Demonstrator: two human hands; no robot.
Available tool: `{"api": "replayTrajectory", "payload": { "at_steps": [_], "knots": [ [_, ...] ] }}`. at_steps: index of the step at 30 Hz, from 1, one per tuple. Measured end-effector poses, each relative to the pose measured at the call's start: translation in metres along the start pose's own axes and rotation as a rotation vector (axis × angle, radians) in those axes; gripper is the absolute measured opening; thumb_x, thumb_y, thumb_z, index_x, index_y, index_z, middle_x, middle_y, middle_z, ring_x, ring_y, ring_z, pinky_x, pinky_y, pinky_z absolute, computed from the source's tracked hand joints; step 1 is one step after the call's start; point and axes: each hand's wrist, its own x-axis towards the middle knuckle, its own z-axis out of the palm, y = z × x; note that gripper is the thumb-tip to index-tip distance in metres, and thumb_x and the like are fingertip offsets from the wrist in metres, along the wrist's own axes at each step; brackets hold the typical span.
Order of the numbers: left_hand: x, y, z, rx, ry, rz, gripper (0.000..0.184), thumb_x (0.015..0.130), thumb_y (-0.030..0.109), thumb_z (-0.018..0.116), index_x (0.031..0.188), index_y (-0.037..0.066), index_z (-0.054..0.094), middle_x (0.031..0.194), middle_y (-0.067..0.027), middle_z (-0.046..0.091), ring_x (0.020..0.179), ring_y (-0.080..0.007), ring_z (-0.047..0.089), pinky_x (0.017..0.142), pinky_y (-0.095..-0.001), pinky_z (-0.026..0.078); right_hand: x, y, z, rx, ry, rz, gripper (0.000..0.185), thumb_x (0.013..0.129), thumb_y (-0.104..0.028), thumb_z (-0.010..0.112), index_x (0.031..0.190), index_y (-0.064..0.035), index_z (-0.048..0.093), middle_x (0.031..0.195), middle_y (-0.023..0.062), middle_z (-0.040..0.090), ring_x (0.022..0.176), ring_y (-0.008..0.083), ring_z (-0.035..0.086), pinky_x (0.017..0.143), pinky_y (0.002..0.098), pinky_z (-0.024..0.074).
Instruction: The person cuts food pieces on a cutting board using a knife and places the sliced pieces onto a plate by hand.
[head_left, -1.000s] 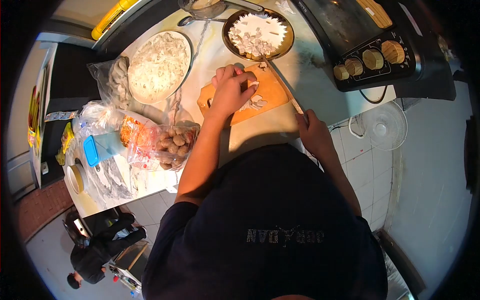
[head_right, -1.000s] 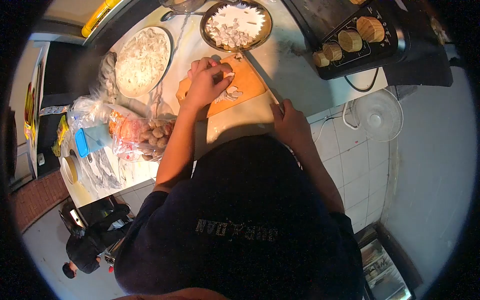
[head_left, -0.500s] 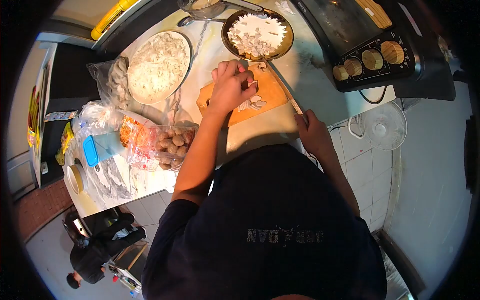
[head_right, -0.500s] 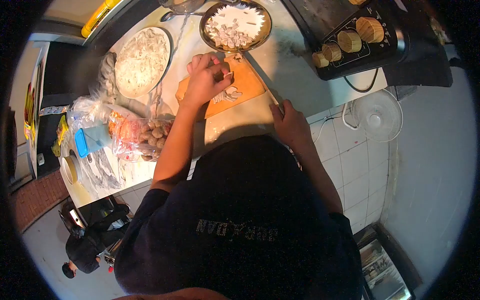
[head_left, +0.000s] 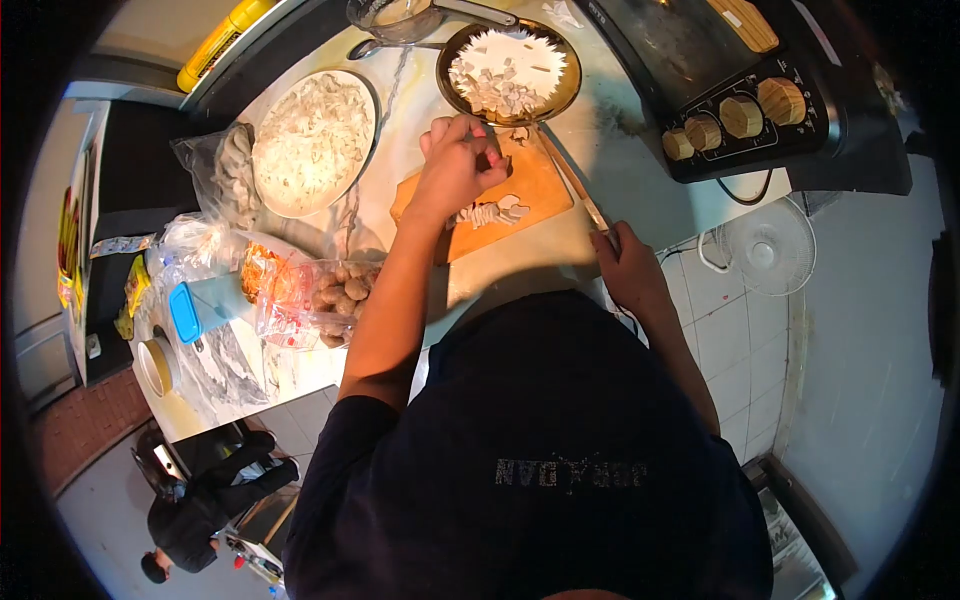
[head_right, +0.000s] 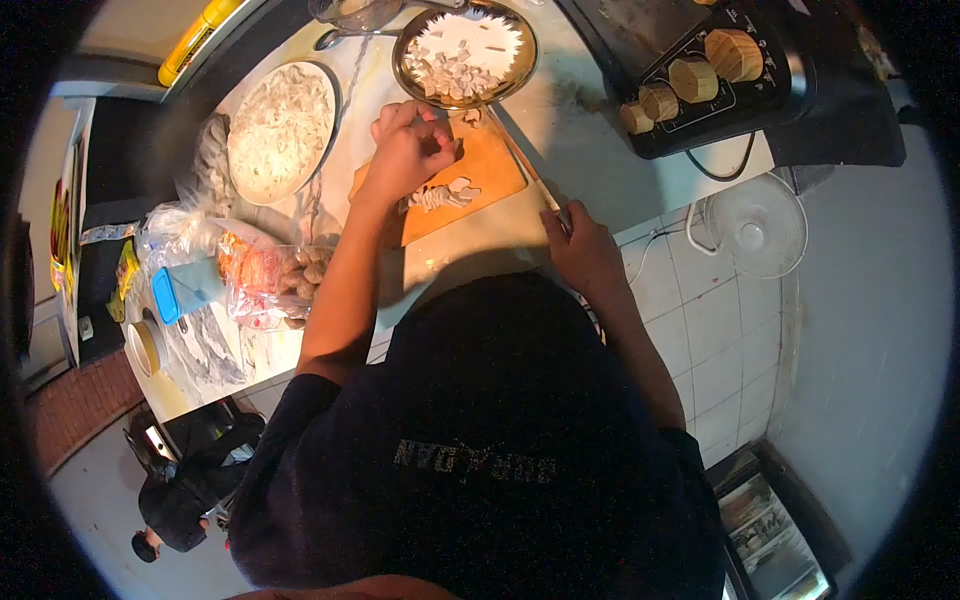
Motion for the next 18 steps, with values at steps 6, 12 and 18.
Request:
{"api": "replayTrajectory", "payload": {
  "at_steps": [6, 12, 18],
  "knots": [
    [0.023, -0.012, -0.006, -0.049, 0.095, -0.04, 0.016, 0.067, 0.026, 0.079, 0.072, 0.014, 0.071, 0.104, -0.0017, 0.057, 0.106, -0.0277, 0.046, 0.088, -0.0409, 0.031, -0.005, -0.006, -0.009, 0.001, 0.005, 0.034, 0.047, 0.097, -0.047, 0.051, 0.107, -0.0018, 0.056, 0.091, 0.026, 0.068, 0.092, 0.0473, 0.064, 0.079, 0.0529, 0.0496],
    [0.065, -0.022, -0.03, 0.028, 0.217, -0.066, 0.022, 0.076, 0.034, 0.079, 0.084, 0.014, 0.077, 0.104, -0.0048, 0.06, 0.106, -0.0286, 0.046, 0.091, -0.041, 0.032, -0.005, 0.0, -0.008, 0.011, 0.044, 0.022, 0.049, 0.097, -0.047, 0.051, 0.11, -0.0003, 0.056, 0.095, 0.0278, 0.068, 0.096, 0.0471, 0.064, 0.081, 0.0513, 0.0506],
    [0.052, -0.019, -0.039, -0.028, 0.185, -0.175, 0.02, 0.08, 0.034, 0.077, 0.088, 0.016, 0.078, 0.106, -0.0061, 0.061, 0.105, -0.0296, 0.046, 0.093, -0.0412, 0.032, -0.005, -0.003, -0.007, 0.018, 0.031, 0.022, 0.05, 0.096, -0.048, 0.051, 0.109, -0.0001, 0.056, 0.096, 0.0271, 0.068, 0.094, 0.0467, 0.065, 0.081, 0.0515, 0.0502]
  ]
}}
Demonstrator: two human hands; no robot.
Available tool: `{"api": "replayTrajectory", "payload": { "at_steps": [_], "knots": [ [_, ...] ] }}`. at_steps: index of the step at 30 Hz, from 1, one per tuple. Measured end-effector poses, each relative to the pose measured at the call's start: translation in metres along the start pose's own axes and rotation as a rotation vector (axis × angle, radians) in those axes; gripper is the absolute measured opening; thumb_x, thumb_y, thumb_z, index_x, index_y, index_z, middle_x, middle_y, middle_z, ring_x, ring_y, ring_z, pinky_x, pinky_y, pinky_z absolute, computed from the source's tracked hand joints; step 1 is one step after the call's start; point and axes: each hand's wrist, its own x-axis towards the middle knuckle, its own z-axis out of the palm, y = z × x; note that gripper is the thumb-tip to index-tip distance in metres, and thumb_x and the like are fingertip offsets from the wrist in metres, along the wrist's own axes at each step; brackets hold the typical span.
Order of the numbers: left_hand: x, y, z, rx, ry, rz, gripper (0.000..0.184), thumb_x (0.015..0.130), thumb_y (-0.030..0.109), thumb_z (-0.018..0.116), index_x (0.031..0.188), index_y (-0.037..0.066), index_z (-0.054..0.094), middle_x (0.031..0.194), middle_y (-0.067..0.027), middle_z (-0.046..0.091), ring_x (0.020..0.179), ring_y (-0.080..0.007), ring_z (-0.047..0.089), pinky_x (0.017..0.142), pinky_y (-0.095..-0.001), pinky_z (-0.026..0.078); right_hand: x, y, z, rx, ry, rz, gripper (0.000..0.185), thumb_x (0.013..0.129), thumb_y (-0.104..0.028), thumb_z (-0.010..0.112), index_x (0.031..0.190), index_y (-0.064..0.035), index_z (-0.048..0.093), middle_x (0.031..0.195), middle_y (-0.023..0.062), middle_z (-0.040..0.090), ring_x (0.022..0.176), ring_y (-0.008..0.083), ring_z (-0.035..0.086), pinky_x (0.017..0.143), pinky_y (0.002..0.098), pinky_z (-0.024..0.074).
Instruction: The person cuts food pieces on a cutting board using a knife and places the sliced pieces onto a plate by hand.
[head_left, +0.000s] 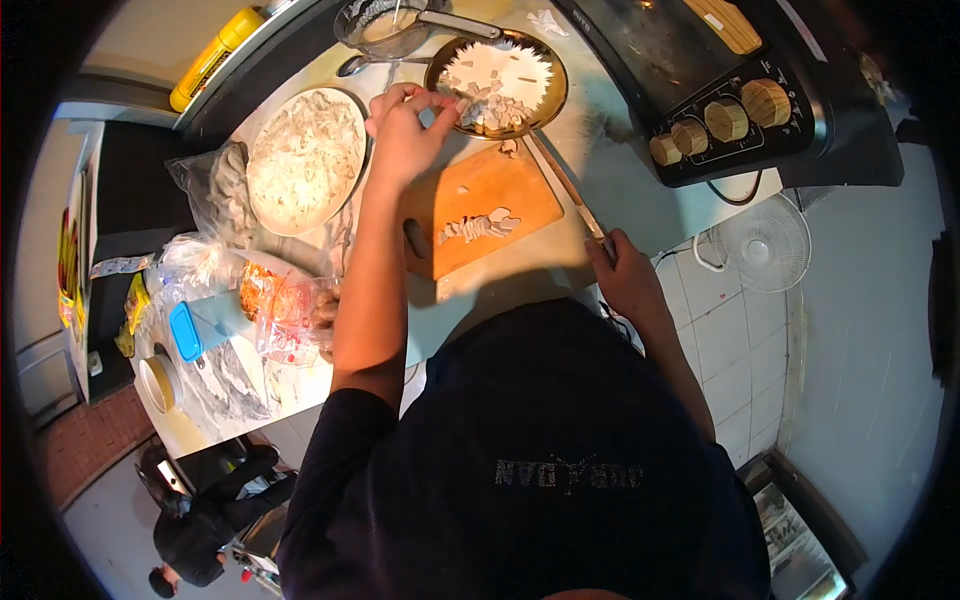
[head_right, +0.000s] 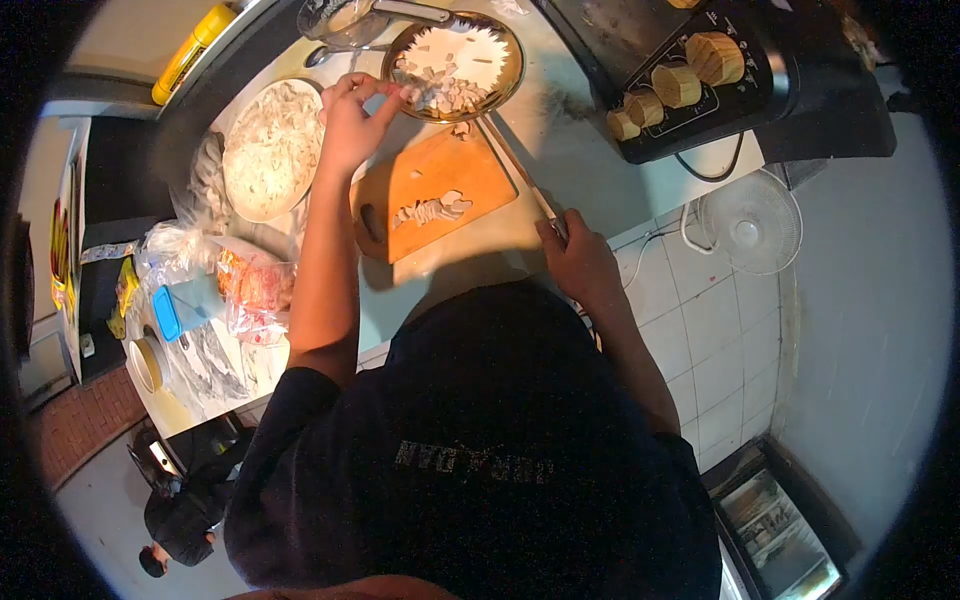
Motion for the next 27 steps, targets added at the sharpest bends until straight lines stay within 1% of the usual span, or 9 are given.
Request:
{"api": "replayTrajectory", "payload": {
  "at_steps": [2, 4, 5, 8, 9, 12, 16, 19, 27],
  "knots": [
    [-0.013, -0.001, -0.006, -0.017, -0.037, -0.074, 0.018, 0.079, 0.033, 0.077, 0.088, 0.017, 0.078, 0.106, -0.0066, 0.061, 0.106, -0.0302, 0.046, 0.093, -0.042, 0.032, 0.0, -0.005, -0.001, -0.019, -0.014, -0.004, 0.049, 0.096, -0.048, 0.052, 0.108, -0.0007, 0.056, 0.095, 0.0265, 0.068, 0.094, 0.0464, 0.065, 0.08, 0.0513, 0.0503],
    [-0.03, -0.004, -0.012, 0.078, -0.18, -0.044, 0.017, 0.077, 0.029, 0.077, 0.09, 0.019, 0.077, 0.106, -0.0073, 0.061, 0.108, -0.0309, 0.047, 0.093, -0.0444, 0.032, 0.003, -0.002, 0.004, -0.017, -0.018, -0.026, 0.049, 0.096, -0.048, 0.052, 0.107, -0.0009, 0.056, 0.093, 0.0263, 0.068, 0.093, 0.0464, 0.065, 0.079, 0.0513, 0.0503],
    [-0.038, -0.004, -0.015, 0.094, -0.242, -0.044, 0.019, 0.074, 0.026, 0.077, 0.092, 0.02, 0.077, 0.11, -0.0069, 0.06, 0.112, -0.0304, 0.047, 0.093, -0.0452, 0.03, 0.004, -0.001, 0.006, -0.011, -0.015, -0.043, 0.048, 0.096, -0.048, 0.053, 0.106, -0.001, 0.056, 0.091, 0.0261, 0.068, 0.092, 0.0465, 0.065, 0.078, 0.0514, 0.0503],
    [-0.059, 0.0, -0.018, 0.127, -0.314, -0.04, 0.02, 0.073, 0.025, 0.078, 0.092, 0.02, 0.076, 0.112, -0.0061, 0.059, 0.112, -0.0289, 0.046, 0.093, -0.0438, 0.029, 0.003, -0.004, 0.008, -0.025, -0.026, -0.052, 0.047, 0.095, -0.048, 0.053, 0.102, -0.0012, 0.055, 0.087, 0.0258, 0.067, 0.089, 0.0466, 0.064, 0.075, 0.052, 0.0496],
    [-0.063, 0.003, -0.021, 0.159, -0.355, -0.058, 0.025, 0.072, 0.025, 0.079, 0.097, 0.02, 0.076, 0.115, -0.0057, 0.058, 0.114, -0.0305, 0.046, 0.096, -0.0435, 0.032, 0.003, -0.007, 0.007, -0.028, -0.029, -0.055, 0.047, 0.095, -0.048, 0.053, 0.102, -0.0012, 0.055, 0.087, 0.0258, 0.067, 0.089, 0.0466, 0.064, 0.075, 0.052, 0.0496],
    [-0.075, 0.001, -0.019, 0.109, -0.328, -0.069, 0.021, 0.071, 0.023, 0.079, 0.092, 0.02, 0.076, 0.11, -0.0056, 0.058, 0.111, -0.0274, 0.045, 0.092, -0.043, 0.028, 0.002, -0.012, 0.006, -0.031, -0.081, -0.035, 0.046, 0.095, -0.047, 0.054, 0.1, -0.0014, 0.054, 0.085, 0.0255, 0.066, 0.087, 0.0467, 0.064, 0.073, 0.0523, 0.0491],
    [-0.084, 0.003, -0.017, 0.125, -0.309, -0.079, 0.022, 0.072, 0.021, 0.079, 0.093, 0.02, 0.076, 0.11, -0.0053, 0.057, 0.11, -0.0274, 0.045, 0.091, -0.0425, 0.029, 0.001, -0.013, 0.007, -0.038, -0.092, -0.046, 0.046, 0.095, -0.046, 0.054, 0.103, -0.001, 0.055, 0.087, 0.0248, 0.067, 0.087, 0.0457, 0.065, 0.074, 0.0507, 0.0499],
    [-0.088, 0.007, -0.014, 0.13, -0.304, -0.099, 0.022, 0.076, 0.023, 0.078, 0.098, 0.019, 0.075, 0.115, -0.0065, 0.058, 0.112, -0.0298, 0.046, 0.094, -0.0447, 0.031, 0.001, -0.013, 0.008, -0.053, -0.102, -0.044, 0.047, 0.095, -0.046, 0.055, 0.106, -0.0006, 0.055, 0.088, 0.0247, 0.067, 0.088, 0.0451, 0.065, 0.076, 0.0499, 0.0502],
    [-0.09, 0.008, -0.004, 0.123, -0.241, -0.051, 0.015, 0.084, 0.024, 0.073, 0.095, 0.014, 0.07, 0.109, -0.008, 0.058, 0.109, -0.0304, 0.047, 0.093, -0.0434, 0.032, -0.002, -0.014, 0.003, -0.056, -0.112, 0.002, 0.048, 0.094, -0.046, 0.056, 0.108, 0.0002, 0.056, 0.091, 0.0249, 0.068, 0.091, 0.0446, 0.066, 0.077, 0.0502, 0.0504]
  ]
}}
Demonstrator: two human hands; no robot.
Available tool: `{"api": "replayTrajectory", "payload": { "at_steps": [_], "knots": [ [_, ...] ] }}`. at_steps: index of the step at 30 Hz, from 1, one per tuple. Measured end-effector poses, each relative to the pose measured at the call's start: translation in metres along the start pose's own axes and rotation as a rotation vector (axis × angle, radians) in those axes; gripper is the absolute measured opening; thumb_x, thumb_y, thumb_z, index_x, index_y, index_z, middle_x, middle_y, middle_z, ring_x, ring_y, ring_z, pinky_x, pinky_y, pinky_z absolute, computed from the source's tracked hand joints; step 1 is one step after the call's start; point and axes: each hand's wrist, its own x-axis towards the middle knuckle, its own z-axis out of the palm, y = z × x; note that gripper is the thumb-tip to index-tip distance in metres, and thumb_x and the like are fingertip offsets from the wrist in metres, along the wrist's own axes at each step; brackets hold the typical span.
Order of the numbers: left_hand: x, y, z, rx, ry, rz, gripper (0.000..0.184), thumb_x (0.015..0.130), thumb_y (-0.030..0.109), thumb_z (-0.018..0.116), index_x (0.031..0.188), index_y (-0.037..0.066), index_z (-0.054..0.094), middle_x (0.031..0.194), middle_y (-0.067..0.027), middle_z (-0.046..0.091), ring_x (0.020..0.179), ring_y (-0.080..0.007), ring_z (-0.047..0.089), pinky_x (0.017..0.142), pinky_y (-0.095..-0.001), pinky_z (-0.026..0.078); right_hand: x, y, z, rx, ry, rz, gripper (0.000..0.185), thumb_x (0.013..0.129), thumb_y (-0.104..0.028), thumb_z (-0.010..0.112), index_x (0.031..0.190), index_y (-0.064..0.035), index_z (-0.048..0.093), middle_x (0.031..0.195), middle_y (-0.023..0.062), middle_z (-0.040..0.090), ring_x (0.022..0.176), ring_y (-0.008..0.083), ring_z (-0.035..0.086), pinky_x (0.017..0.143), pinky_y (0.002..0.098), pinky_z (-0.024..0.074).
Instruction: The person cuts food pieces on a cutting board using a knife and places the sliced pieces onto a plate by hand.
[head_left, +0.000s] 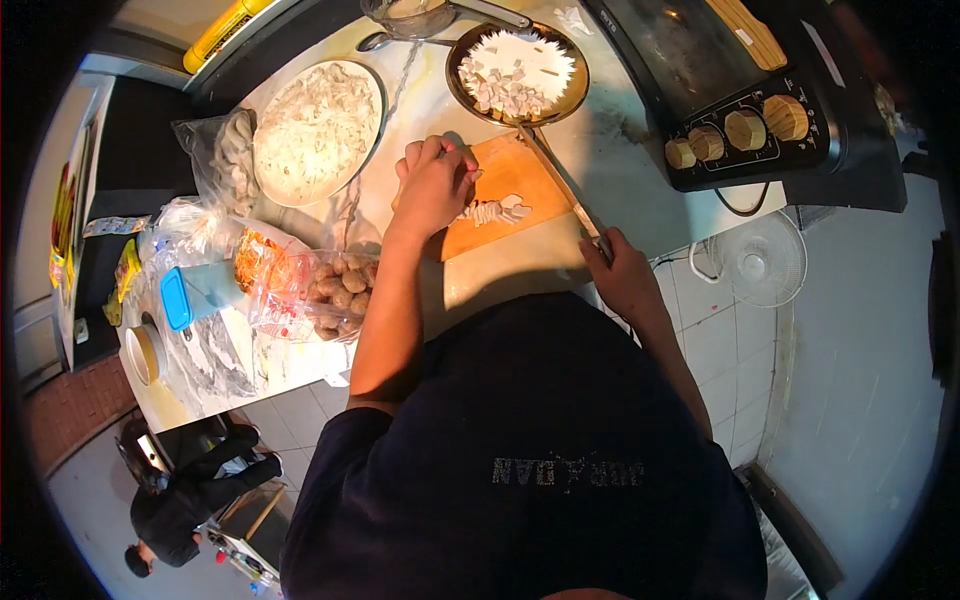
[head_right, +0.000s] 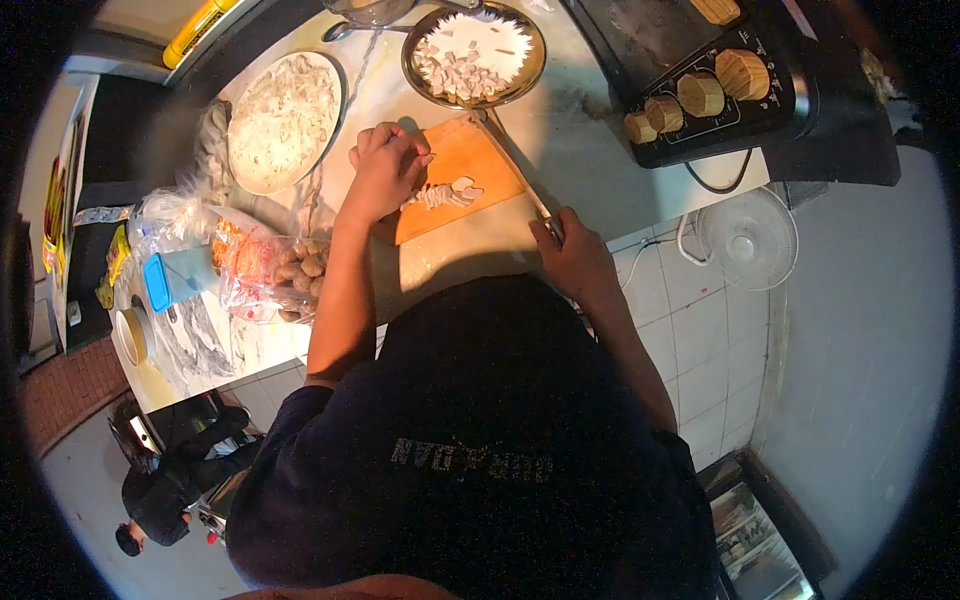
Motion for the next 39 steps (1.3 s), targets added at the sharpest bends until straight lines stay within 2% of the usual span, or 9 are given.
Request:
{"api": "replayTrajectory", "payload": {
  "at_steps": [4, 11, 14, 16, 21, 24, 26, 30, 39],
  "knots": [
    [0.016, -0.007, 0.005, -0.101, 0.043, 0.013, 0.013, 0.084, 0.02, 0.071, 0.094, 0.012, 0.069, 0.11, -0.0074, 0.057, 0.109, -0.0303, 0.045, 0.091, -0.0426, 0.033, 0.0, 0.004, 0.0, 0.025, 0.046, -0.016, 0.049, 0.094, -0.046, 0.056, 0.108, 0.0005, 0.056, 0.092, 0.0253, 0.068, 0.091, 0.0452, 0.066, 0.078, 0.0503, 0.0506],
    [0.073, 0.011, -0.017, -0.223, 0.318, 0.082, 0.022, 0.082, 0.028, 0.077, 0.098, 0.014, 0.073, 0.108, -0.0065, 0.061, 0.107, -0.0301, 0.048, 0.095, -0.0444, 0.032, 0.003, 0.015, 0.003, 0.028, 0.103, -0.062, 0.049, 0.094, -0.047, 0.056, 0.108, 0.0005, 0.056, 0.09, 0.0265, 0.068, 0.09, 0.0465, 0.065, 0.076, 0.0507, 0.0504],
    [0.064, 0.017, -0.022, -0.186, 0.191, 0.142, 0.019, 0.08, 0.03, 0.078, 0.094, 0.017, 0.075, 0.108, -0.0056, 0.062, 0.111, -0.0299, 0.048, 0.095, -0.0452, 0.032, 0.001, 0.017, 0.0, 0.084, 0.095, -0.031, 0.05, 0.094, -0.044, 0.059, 0.11, 0.0033, 0.056, 0.085, 0.0242, 0.066, 0.081, 0.0383, 0.067, 0.073, 0.0427, 0.0497],
    [0.047, 0.015, -0.012, -0.165, -0.146, 0.215, 0.019, 0.077, 0.03, 0.08, 0.092, 0.02, 0.076, 0.108, -0.0045, 0.063, 0.114, -0.0295, 0.048, 0.094, -0.0444, 0.032, 0.001, 0.017, -0.001, 0.078, 0.097, -0.025, 0.05, 0.094, -0.044, 0.059, 0.11, 0.0033, 0.056, 0.084, 0.024, 0.066, 0.08, 0.0375, 0.066, 0.072, 0.0422, 0.0496],
    [0.022, 0.02, 0.0, -0.09, -0.388, 0.152, 0.018, 0.071, 0.028, 0.081, 0.087, 0.019, 0.076, 0.109, -0.0003, 0.064, 0.114, -0.0284, 0.048, 0.094, -0.0431, 0.032, 0.005, 0.021, 0.004, 0.076, 0.108, -0.056, 0.05, 0.094, -0.044, 0.06, 0.11, 0.0036, 0.056, 0.084, 0.0242, 0.065, 0.079, 0.0365, 0.066, 0.072, 0.042, 0.0495],
    [0.018, 0.019, 0.002, -0.102, -0.356, 0.15, 0.019, 0.07, 0.026, 0.08, 0.087, 0.019, 0.075, 0.108, -0.0004, 0.064, 0.111, -0.0278, 0.049, 0.093, -0.0436, 0.033, 0.005, 0.018, 0.003, 0.086, 0.095, -0.059, 0.051, 0.093, -0.044, 0.061, 0.111, 0.004, 0.056, 0.084, 0.0241, 0.065, 0.079, 0.0361, 0.066, 0.072, 0.0425, 0.0495],
    [0.02, 0.018, 0.0, -0.086, -0.379, 0.152, 0.02, 0.071, 0.023, 0.079, 0.089, 0.018, 0.075, 0.105, -0.001, 0.063, 0.11, -0.0272, 0.049, 0.092, -0.0434, 0.033, 0.005, 0.014, 0.0, 0.068, 0.052, -0.059, 0.052, 0.094, -0.046, 0.057, 0.115, 0.0014, 0.055, 0.093, 0.027, 0.068, 0.094, 0.0444, 0.066, 0.079, 0.0486, 0.0511],
    [0.024, 0.007, 0.009, -0.093, -0.288, 0.21, 0.018, 0.073, 0.022, 0.077, 0.091, 0.018, 0.075, 0.101, -0.0017, 0.063, 0.107, -0.0271, 0.05, 0.09, -0.0427, 0.034, 0.008, 0.014, -0.001, 0.064, 0.032, -0.038, 0.052, 0.094, -0.046, 0.057, 0.115, 0.0009, 0.056, 0.092, 0.0267, 0.068, 0.094, 0.044, 0.066, 0.079, 0.0488, 0.0506],
    [0.018, 0.008, 0.007, -0.071, -0.031, 0.03, 0.021, 0.08, 0.024, 0.076, 0.098, 0.013, 0.073, 0.097, -0.004, 0.065, 0.102, -0.0283, 0.056, 0.091, -0.0423, 0.04, 0.005, 0.006, 0.009, 0.023, -0.011, -0.073, 0.045, 0.096, -0.046, 0.053, 0.109, -0.0023, 0.056, 0.09, 0.027, 0.067, 0.09, 0.0474, 0.064, 0.077, 0.0522, 0.0501]
  ]
}}
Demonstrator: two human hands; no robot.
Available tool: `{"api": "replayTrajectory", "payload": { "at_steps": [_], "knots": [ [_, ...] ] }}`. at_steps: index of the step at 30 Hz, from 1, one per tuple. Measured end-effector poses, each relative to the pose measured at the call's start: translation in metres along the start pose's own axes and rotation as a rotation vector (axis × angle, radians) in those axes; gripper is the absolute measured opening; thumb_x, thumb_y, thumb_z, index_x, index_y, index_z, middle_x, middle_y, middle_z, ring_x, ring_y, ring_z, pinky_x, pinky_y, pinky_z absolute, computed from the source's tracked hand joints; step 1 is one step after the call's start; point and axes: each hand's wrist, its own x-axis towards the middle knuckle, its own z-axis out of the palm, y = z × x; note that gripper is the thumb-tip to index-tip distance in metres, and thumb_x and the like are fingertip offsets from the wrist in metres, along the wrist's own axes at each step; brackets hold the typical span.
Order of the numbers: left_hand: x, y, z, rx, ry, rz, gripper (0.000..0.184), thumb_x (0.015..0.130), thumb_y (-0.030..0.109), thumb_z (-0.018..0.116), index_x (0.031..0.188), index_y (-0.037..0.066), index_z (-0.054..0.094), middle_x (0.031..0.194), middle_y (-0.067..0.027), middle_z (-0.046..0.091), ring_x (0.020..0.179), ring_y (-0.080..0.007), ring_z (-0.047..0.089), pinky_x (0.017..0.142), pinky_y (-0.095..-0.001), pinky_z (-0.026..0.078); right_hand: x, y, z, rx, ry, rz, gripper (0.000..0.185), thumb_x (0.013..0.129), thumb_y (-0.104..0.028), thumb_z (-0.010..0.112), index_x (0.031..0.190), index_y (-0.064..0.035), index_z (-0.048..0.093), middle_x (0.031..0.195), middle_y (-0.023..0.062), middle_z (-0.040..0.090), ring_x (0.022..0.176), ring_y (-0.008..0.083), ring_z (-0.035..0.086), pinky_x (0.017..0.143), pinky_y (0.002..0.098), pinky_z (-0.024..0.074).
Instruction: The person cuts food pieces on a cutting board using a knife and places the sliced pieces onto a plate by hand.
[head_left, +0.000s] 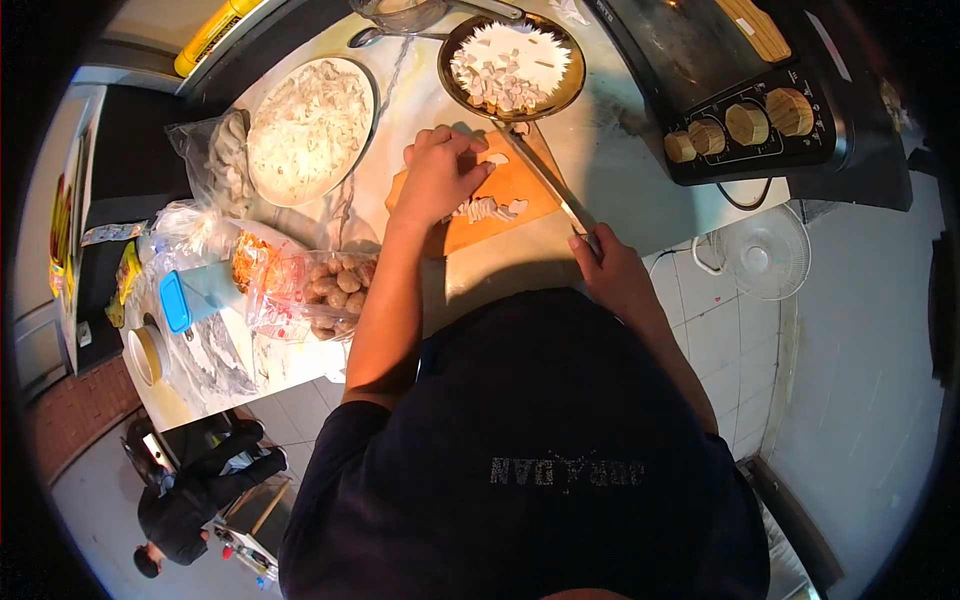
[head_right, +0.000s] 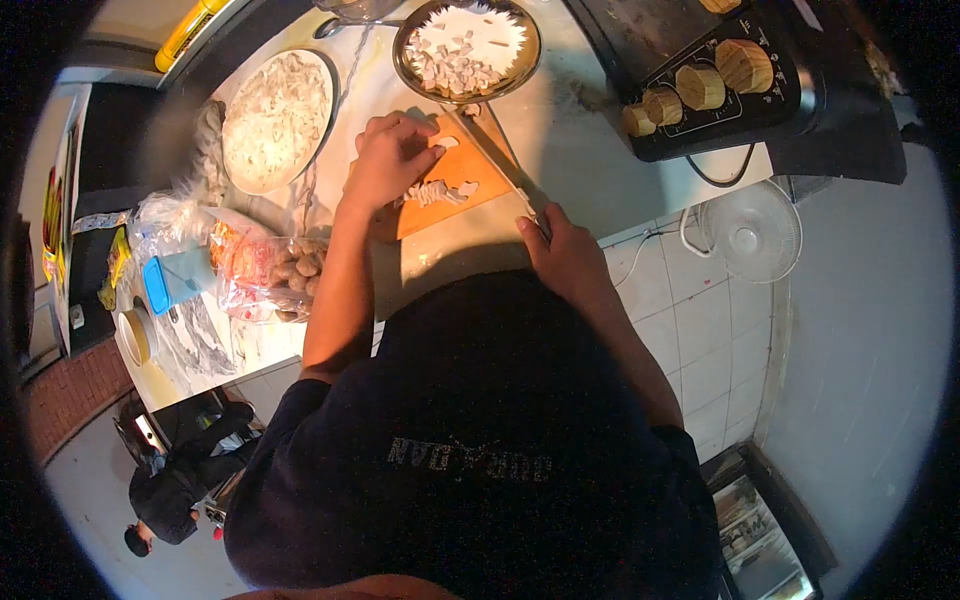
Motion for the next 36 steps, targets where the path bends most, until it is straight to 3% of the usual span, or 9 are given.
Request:
{"api": "replayTrajectory", "payload": {
  "at_steps": [3, 5, 9, 12, 14, 15, 21, 26, 36],
  "knots": [
    [-0.005, -0.002, 0.004, 0.022, 0.025, -0.036, 0.019, 0.081, 0.024, 0.076, 0.096, 0.013, 0.073, 0.097, -0.0034, 0.065, 0.1, -0.0282, 0.057, 0.089, -0.042, 0.041, 0.001, -0.001, 0.006, 0.043, -0.035, -0.033, 0.041, 0.099, -0.044, 0.049, 0.107, -0.0037, 0.055, 0.087, 0.0277, 0.067, 0.088, 0.0489, 0.063, 0.076, 0.0556, 0.049],
    [-0.008, -0.005, 0.009, -0.008, 0.043, -0.021, 0.017, 0.08, 0.024, 0.076, 0.093, 0.013, 0.073, 0.095, -0.003, 0.065, 0.1, -0.0282, 0.056, 0.088, -0.0421, 0.041, 0.003, 0.001, 0.012, 0.014, 0.02, -0.095, 0.037, 0.1, -0.039, 0.049, 0.105, -0.0029, 0.056, 0.08, 0.0234, 0.065, 0.081, 0.0439, 0.064, 0.07, 0.0464, 0.049],
    [-0.011, -0.002, 0.013, -0.015, 0.072, -0.036, 0.016, 0.08, 0.024, 0.076, 0.09, 0.013, 0.073, 0.094, -0.0026, 0.065, 0.099, -0.0279, 0.056, 0.087, -0.0422, 0.04, 0.005, 0.001, 0.015, -0.049, 0.017, -0.112, 0.036, 0.101, -0.039, 0.049, 0.105, -0.0036, 0.056, 0.08, 0.0231, 0.065, 0.08, 0.0439, 0.065, 0.069, 0.0468, 0.049],
    [-0.011, -0.002, 0.013, -0.002, 0.077, -0.04, 0.016, 0.079, 0.025, 0.076, 0.09, 0.013, 0.073, 0.094, -0.0028, 0.065, 0.098, -0.0274, 0.056, 0.086, -0.0415, 0.04, 0.005, -0.004, 0.013, -0.098, -0.013, -0.083, 0.036, 0.101, -0.038, 0.049, 0.106, -0.0039, 0.056, 0.08, 0.0235, 0.066, 0.081, 0.0449, 0.065, 0.069, 0.0489, 0.049],
    [-0.011, -0.001, 0.013, 0.002, 0.074, -0.047, 0.018, 0.079, 0.025, 0.077, 0.091, 0.013, 0.073, 0.096, -0.0032, 0.065, 0.099, -0.0273, 0.056, 0.085, -0.0413, 0.04, 0.003, -0.008, 0.011, -0.132, -0.033, -0.09, 0.039, 0.101, -0.043, 0.043, 0.109, -0.0047, 0.051, 0.083, 0.0295, 0.066, 0.084, 0.0493, 0.064, 0.074, 0.0595, 0.049],
    [-0.012, -0.001, 0.013, 0.001, 0.074, -0.048, 0.018, 0.079, 0.025, 0.077, 0.091, 0.013, 0.073, 0.096, -0.0032, 0.065, 0.099, -0.0273, 0.056, 0.085, -0.0413, 0.04, 0.002, -0.01, 0.011, -0.132, -0.034, -0.09, 0.039, 0.101, -0.043, 0.043, 0.109, -0.0047, 0.051, 0.083, 0.0295, 0.066, 0.084, 0.0493, 0.064, 0.074, 0.0595, 0.049],
    [-0.002, 0.001, 0.007, -0.196, 0.076, -0.214, 0.027, 0.078, 0.041, 0.076, 0.083, 0.014, 0.074, 0.088, -0.0048, 0.064, 0.103, -0.027, 0.053, 0.083, -0.042, 0.034, 0.003, -0.017, 0.009, -0.252, -0.031, -0.095, 0.038, 0.103, -0.041, 0.04, 0.105, -0.0037, 0.048, 0.082, 0.0304, 0.065, 0.084, 0.0501, 0.064, 0.074, 0.0597, 0.0497],
    [0.002, 0.015, 0.009, 0.017, 0.121, -0.315, 0.043, 0.074, 0.057, 0.076, 0.075, 0.014, 0.071, 0.087, -0.0051, 0.065, 0.1, -0.029, 0.05, 0.082, -0.0435, 0.031, 0.003, -0.027, 0.005, -0.253, -0.082, -0.033, 0.036, 0.103, -0.036, 0.042, 0.105, -0.0003, 0.048, 0.086, 0.0293, 0.065, 0.084, 0.0506, 0.062, 0.073, 0.0578, 0.0479],
    [-0.001, 0.012, 0.014, 0.067, 0.167, -0.359, 0.045, 0.071, 0.058, 0.078, 0.074, 0.014, 0.068, 0.097, -0.0059, 0.062, 0.103, -0.0309, 0.047, 0.083, -0.0443, 0.031, 0.01, -0.024, 0.013, -0.29, -0.105, -0.014, 0.041, 0.103, -0.041, 0.04, 0.108, -0.0006, 0.045, 0.086, 0.0309, 0.065, 0.086, 0.0496, 0.065, 0.075, 0.0587, 0.0508]
  ]
}}
